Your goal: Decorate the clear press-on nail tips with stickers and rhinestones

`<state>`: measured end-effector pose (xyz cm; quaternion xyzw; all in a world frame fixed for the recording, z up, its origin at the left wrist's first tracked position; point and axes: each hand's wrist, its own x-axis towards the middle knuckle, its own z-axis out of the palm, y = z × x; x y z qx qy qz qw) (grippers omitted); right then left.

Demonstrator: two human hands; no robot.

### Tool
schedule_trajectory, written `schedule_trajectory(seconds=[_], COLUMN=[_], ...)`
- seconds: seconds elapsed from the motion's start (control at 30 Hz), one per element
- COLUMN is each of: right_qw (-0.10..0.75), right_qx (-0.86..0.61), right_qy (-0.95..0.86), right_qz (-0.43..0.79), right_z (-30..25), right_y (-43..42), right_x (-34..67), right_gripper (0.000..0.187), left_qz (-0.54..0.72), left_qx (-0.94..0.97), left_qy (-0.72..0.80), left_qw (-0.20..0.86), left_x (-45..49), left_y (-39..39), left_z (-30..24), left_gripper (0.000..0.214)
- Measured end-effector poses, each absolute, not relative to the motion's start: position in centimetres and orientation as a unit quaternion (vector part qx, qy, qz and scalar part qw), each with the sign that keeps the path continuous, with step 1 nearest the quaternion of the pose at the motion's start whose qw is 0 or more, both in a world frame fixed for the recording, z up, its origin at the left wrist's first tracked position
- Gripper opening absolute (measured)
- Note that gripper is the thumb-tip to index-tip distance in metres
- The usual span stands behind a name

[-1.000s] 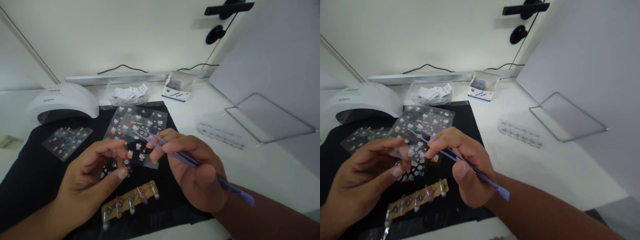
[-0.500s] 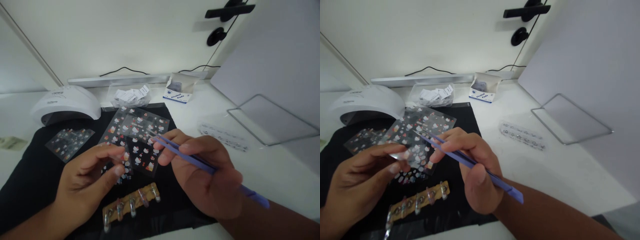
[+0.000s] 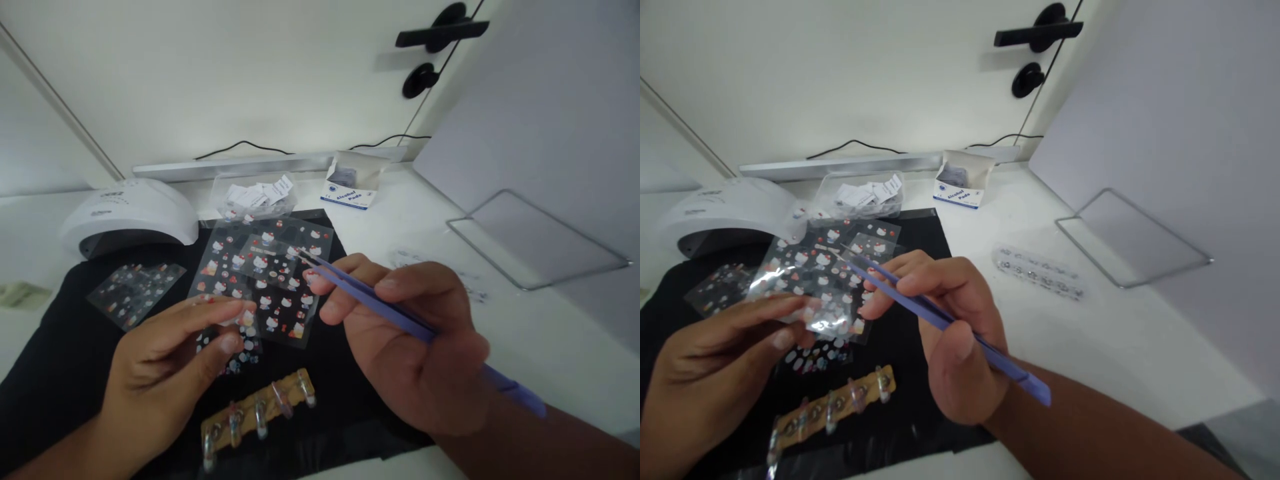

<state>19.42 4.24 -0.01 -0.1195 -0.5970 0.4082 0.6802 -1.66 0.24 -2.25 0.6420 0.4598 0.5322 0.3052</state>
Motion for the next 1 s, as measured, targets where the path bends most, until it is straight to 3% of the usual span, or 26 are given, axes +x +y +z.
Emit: schedule_trajectory(seconds=[1.0], right_qw=[0.681], right_qx=[-0.110], right_qy=[-0.599], right_qz=[0.405], right_z=[0.21], right_y=[4.12], right_x=[19.90], right_gripper=[0.036], left_qz=[0.543], left_qx=[0.640], left_qy=[0.462], left_qw=[0.287], left_x=[-1.32], left_y=[0.24], left_z=[-1.83], left_gripper=[0.044])
